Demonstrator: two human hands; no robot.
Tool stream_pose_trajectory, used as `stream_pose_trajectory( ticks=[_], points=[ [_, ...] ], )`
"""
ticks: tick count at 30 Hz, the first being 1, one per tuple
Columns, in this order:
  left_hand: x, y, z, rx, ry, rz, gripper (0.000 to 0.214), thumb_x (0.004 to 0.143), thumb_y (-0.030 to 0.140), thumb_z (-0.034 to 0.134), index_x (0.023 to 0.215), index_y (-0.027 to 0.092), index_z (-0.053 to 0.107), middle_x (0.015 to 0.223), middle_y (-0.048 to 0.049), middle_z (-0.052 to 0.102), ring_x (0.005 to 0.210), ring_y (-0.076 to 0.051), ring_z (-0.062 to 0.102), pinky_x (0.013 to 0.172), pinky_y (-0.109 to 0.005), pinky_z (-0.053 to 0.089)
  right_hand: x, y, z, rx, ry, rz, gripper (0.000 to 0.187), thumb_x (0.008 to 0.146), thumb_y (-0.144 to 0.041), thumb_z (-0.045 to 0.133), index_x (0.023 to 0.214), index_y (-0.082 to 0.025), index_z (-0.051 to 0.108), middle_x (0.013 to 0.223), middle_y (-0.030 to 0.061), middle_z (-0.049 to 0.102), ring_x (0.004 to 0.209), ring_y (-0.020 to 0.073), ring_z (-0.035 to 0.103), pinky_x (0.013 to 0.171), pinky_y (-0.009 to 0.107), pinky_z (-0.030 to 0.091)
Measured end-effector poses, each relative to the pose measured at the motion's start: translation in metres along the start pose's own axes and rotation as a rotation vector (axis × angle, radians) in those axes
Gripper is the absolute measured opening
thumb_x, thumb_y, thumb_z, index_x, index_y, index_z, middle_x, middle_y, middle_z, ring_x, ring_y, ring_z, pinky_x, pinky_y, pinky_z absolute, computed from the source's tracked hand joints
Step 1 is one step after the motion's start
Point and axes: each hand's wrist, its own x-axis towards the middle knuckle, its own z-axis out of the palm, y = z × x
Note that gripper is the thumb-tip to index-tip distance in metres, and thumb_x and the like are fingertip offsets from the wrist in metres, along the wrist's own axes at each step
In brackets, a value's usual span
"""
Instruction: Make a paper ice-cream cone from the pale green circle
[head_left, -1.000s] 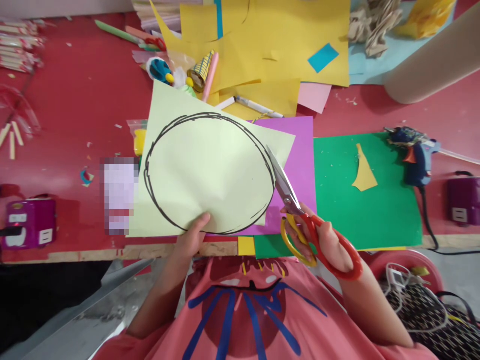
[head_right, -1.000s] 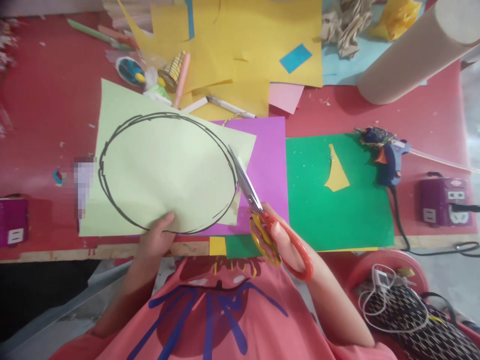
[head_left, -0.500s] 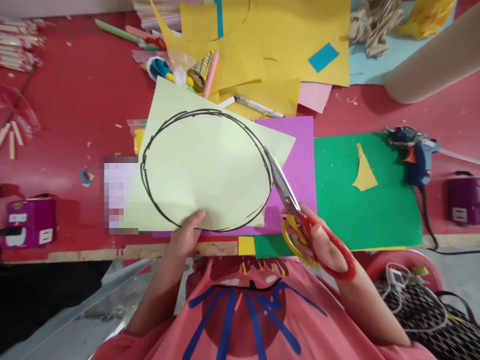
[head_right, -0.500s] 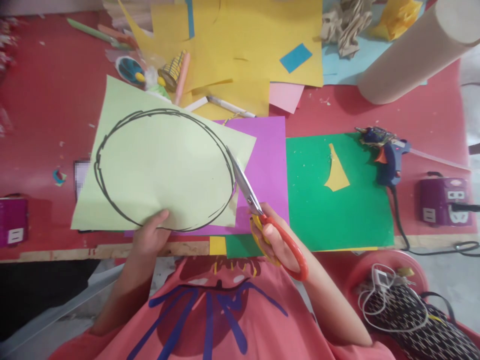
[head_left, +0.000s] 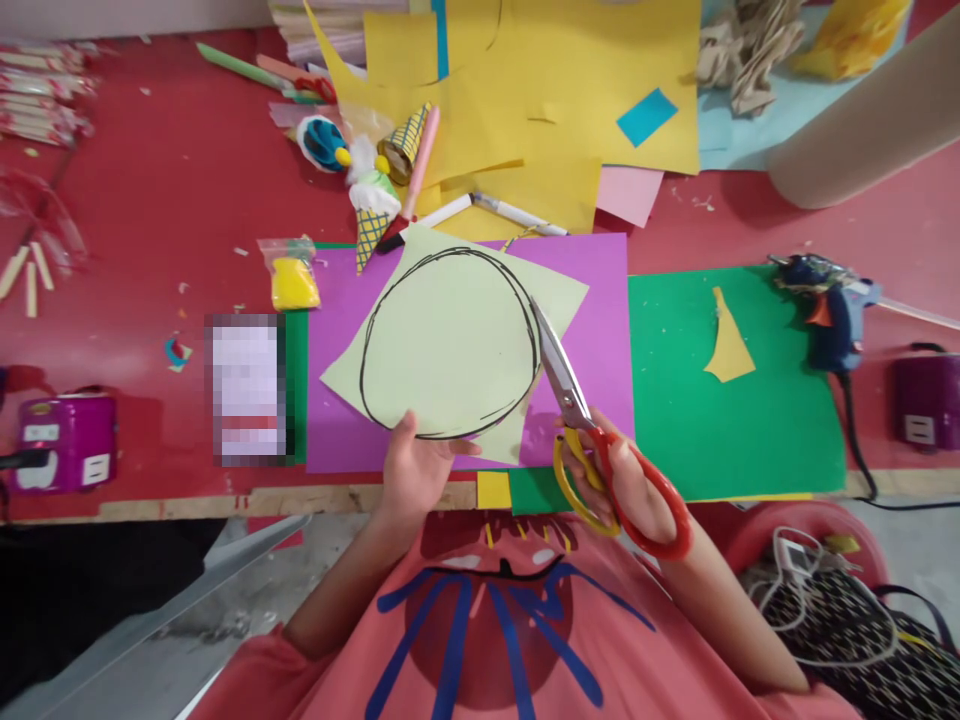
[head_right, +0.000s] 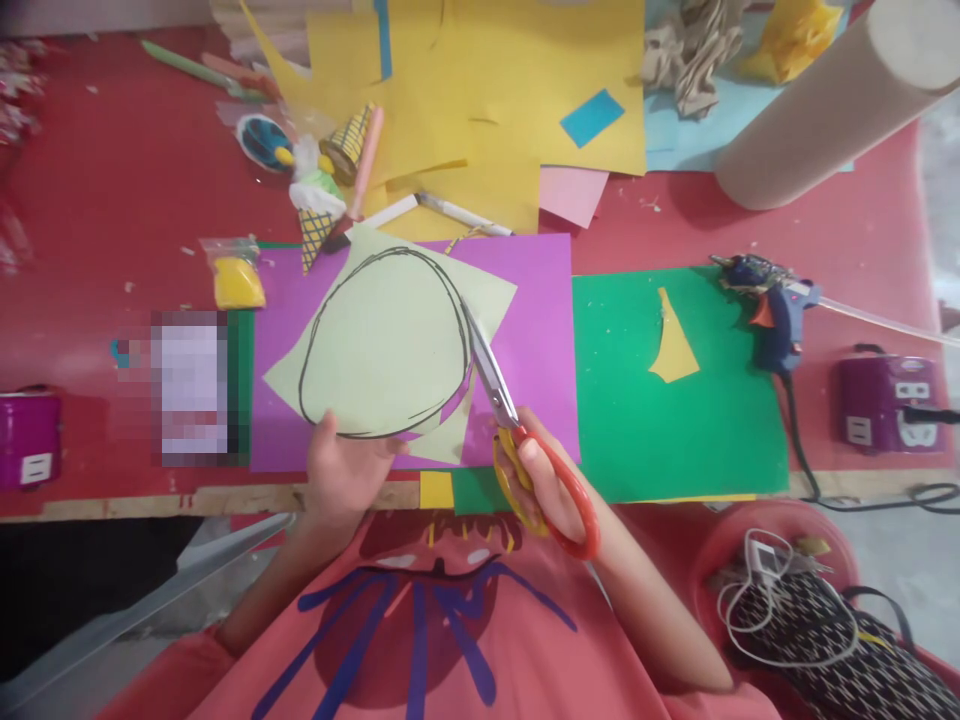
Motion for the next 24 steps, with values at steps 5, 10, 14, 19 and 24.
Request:
stream_pose_trajectory(
  ticks=[5, 10, 14, 19, 24],
  points=[
    [0.008, 0.001, 0.005, 0.036, 0.001, -0.241, 0.011, 0.079, 0.019, 0.055, 0.082, 0.017, 0.064, 0.079, -0.0019, 0.073, 0.062, -0.017, 0.071, 0.035, -0.017, 0.045, 0.002, -0.003, 0.000, 0.038, -0.010, 0.027, 0.049, 0.087, -0.070, 0.034, 0.081, -0.022, 0.038, 0.064, -0.0071, 0.039, 0.032, 0.0015, 0.027, 0.029, 0.019, 0.027],
    [0.007, -0.001, -0.002, 0.599, 0.046, -0.030, 0.013, 0.080, 0.025, 0.054, 0.085, 0.018, 0.063, 0.085, -0.0031, 0.074, 0.068, -0.017, 0.072, 0.056, -0.024, 0.058, 0.001, 0.001, -0.003, 0.068, 0.013, 0.038, 0.051, 0.086, -0.072, 0.034, 0.082, -0.021, 0.041, 0.062, -0.0067, 0.041, 0.032, 0.0019, 0.027, 0.029, 0.019, 0.025],
    [0.000, -0.001, -0.019, 0.874, 0.080, 0.059, 0.024, 0.068, 0.009, 0.062, 0.089, 0.021, 0.067, 0.075, 0.0000, 0.074, 0.096, -0.021, 0.070, 0.090, -0.031, 0.056, -0.001, 0.003, -0.004, 0.089, 0.006, 0.038, 0.052, 0.084, -0.074, 0.033, 0.085, -0.022, 0.041, 0.056, -0.0078, 0.039, 0.033, 0.0041, 0.027, 0.031, 0.020, 0.026],
    [-0.004, -0.002, -0.042, 1.126, 0.177, 0.140, 0.026, 0.072, 0.010, 0.061, 0.094, 0.022, 0.070, 0.102, -0.0044, 0.073, 0.116, -0.024, 0.061, 0.106, -0.035, 0.045, -0.002, -0.005, -0.008, -0.001, -0.061, 0.006, 0.057, 0.082, -0.078, 0.029, 0.079, -0.022, 0.041, 0.050, -0.0064, 0.038, 0.036, 0.0076, 0.031, 0.037, 0.023, 0.029],
    [-0.007, -0.008, -0.065, 1.373, 0.117, 0.201, 0.029, 0.083, 0.016, 0.056, 0.107, 0.025, 0.070, 0.113, -0.0032, 0.070, 0.113, -0.021, 0.063, 0.105, -0.032, 0.046, 0.000, -0.013, -0.011, -0.068, -0.114, 0.035, 0.063, 0.078, -0.082, 0.026, 0.085, -0.023, 0.046, 0.056, -0.0038, 0.042, 0.042, 0.0106, 0.037, 0.044, 0.028, 0.034]
  ],
)
